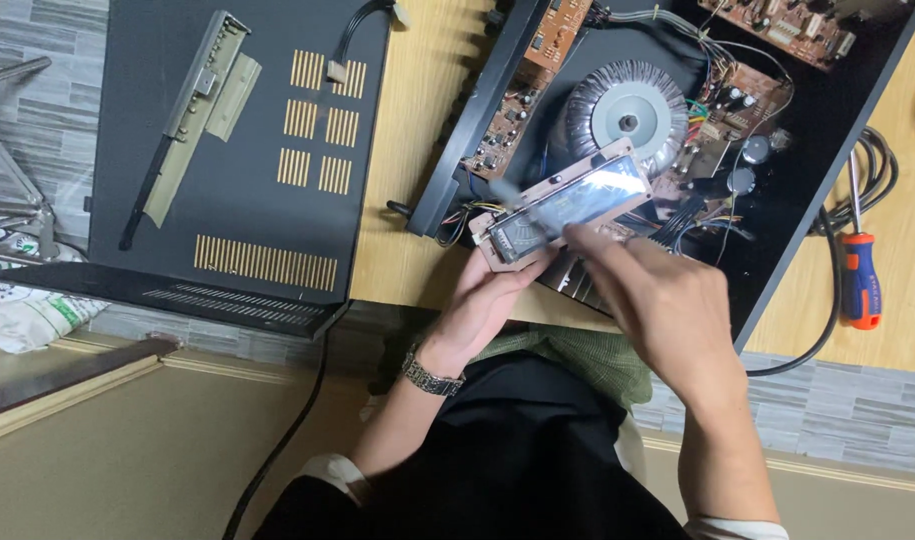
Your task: Cleaning and inspecting internal components of an electronic amplifier using a brush and screwdriver
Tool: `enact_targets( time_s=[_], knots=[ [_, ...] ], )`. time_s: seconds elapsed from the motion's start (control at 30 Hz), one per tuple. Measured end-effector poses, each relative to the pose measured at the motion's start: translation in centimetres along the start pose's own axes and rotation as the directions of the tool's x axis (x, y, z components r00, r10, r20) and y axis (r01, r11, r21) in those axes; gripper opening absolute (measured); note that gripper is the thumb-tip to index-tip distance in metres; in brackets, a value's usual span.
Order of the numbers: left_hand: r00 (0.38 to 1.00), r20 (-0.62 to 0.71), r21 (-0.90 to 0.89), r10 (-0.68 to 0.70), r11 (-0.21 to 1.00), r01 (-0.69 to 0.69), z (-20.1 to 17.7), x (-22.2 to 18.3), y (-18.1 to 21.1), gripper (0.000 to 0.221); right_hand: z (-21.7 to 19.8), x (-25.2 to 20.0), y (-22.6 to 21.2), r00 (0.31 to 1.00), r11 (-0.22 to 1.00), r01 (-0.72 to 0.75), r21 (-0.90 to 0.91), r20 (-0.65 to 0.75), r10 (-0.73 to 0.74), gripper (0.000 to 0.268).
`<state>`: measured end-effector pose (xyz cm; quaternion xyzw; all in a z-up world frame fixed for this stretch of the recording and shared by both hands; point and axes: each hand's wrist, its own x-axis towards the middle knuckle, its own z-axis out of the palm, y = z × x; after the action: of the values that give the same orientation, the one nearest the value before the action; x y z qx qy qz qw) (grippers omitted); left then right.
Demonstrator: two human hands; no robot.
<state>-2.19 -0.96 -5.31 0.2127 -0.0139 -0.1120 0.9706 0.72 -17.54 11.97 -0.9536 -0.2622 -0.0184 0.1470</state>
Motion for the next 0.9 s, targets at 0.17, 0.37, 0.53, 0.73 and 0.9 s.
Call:
enact_targets(
  time_s=[0.17, 0.37, 0.53, 0.73, 0.9],
  knots=[
    [1.000, 0.021, -0.007, 0.009, 1.000, -0.009, 0.4, 0.1, 0.2, 0.061, 0.4, 0.0, 0.3, 0.999, 0.984, -0.020, -0.175, -0.051, 0.011, 0.036],
    [0.999, -0.027, 0.025, -0.029, 0.999, 0.029, 0.4, 0.0, 0.5, 0.059, 0.8, -0.1, 0.3, 0.999, 0.986, -0.012, -0.168, -0.041, 0.005, 0.035],
    [0.998, -0.049, 0.044, -0.043, 0.998, 0.045, 0.2, 0.3, 0.2, 0.062, 0.4, -0.6, 0.6, 0.994, 0.998, -0.023, -0.061, -0.113, 0.016, 0.043],
    [0.982, -0.188, 0.211, -0.018, 0.976, 0.058, 0.5, 0.1, 0.5, 0.042, 0.8, -0.9, -0.1, 0.981, 0.986, 0.160, 0.042, -0.122, -0.154, 0.022],
    [0.984, -0.174, 0.258, 0.034, 0.966, 0.012, -0.1, -0.3, -0.6, 0.056, 1.4, -0.1, 0.1, 0.983, 0.987, 0.162, -0.008, -0.091, -0.162, 0.019]
  ],
)
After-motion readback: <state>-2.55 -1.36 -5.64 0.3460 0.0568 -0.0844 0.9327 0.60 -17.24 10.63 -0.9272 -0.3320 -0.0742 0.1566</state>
